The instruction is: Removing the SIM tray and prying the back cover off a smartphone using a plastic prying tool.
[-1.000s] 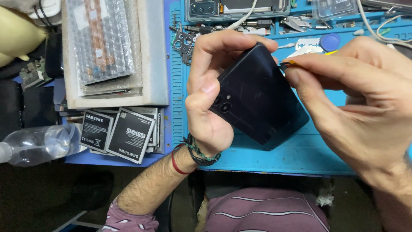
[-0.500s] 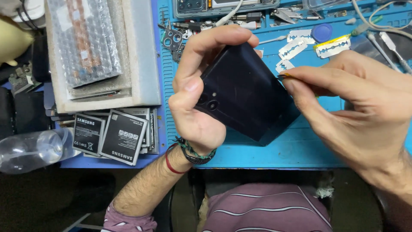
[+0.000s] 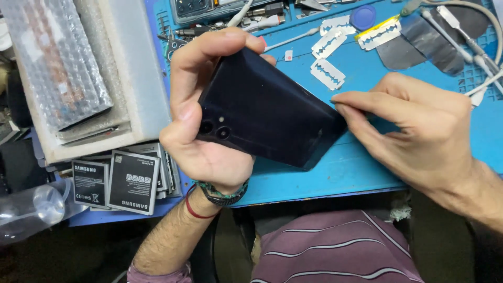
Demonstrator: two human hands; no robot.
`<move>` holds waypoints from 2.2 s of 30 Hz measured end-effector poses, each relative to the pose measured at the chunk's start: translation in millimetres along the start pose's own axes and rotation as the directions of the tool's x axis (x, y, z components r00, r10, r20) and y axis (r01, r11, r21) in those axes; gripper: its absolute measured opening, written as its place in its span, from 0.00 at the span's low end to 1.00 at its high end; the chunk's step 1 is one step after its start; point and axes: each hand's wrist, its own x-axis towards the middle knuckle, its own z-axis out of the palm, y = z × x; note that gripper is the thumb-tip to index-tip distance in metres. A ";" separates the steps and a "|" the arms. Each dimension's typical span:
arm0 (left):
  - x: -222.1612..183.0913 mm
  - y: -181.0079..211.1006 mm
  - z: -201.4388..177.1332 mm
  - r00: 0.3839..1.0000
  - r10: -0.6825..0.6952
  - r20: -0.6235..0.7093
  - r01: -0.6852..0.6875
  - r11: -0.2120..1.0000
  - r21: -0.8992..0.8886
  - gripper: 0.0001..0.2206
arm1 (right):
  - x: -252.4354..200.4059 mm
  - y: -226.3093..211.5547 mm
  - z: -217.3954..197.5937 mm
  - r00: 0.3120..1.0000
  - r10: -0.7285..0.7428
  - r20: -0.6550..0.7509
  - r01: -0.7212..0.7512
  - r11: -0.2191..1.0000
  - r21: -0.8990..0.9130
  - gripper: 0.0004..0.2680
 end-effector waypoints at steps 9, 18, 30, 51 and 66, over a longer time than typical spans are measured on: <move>0.4 0.9 5.1 1.000 0.007 -0.009 -0.007 1.000 0.010 0.23 | 29.0 -24.0 -15.7 0.995 0.057 -0.086 -0.041 0.984 0.176 0.02; -1.4 0.1 10.1 0.999 0.030 -0.039 -0.029 0.999 0.021 0.23 | 66.2 -36.5 -3.2 0.994 0.040 -0.104 -0.013 0.968 0.251 0.02; -1.4 4.3 18.3 0.997 0.057 -0.055 -0.052 0.995 0.085 0.24 | 72.9 -43.5 -0.5 0.981 -0.071 -0.180 0.105 0.976 0.188 0.04; -4.6 7.1 18.7 0.994 0.030 -0.103 -0.021 0.996 0.089 0.23 | 73.6 -49.8 -5.6 0.979 -0.140 -0.151 0.152 0.986 0.074 0.02; -2.9 1.9 14.3 0.993 0.031 -0.114 -0.028 0.999 0.032 0.22 | 50.8 -32.5 -5.2 0.983 -0.162 -0.087 0.163 0.986 0.012 0.02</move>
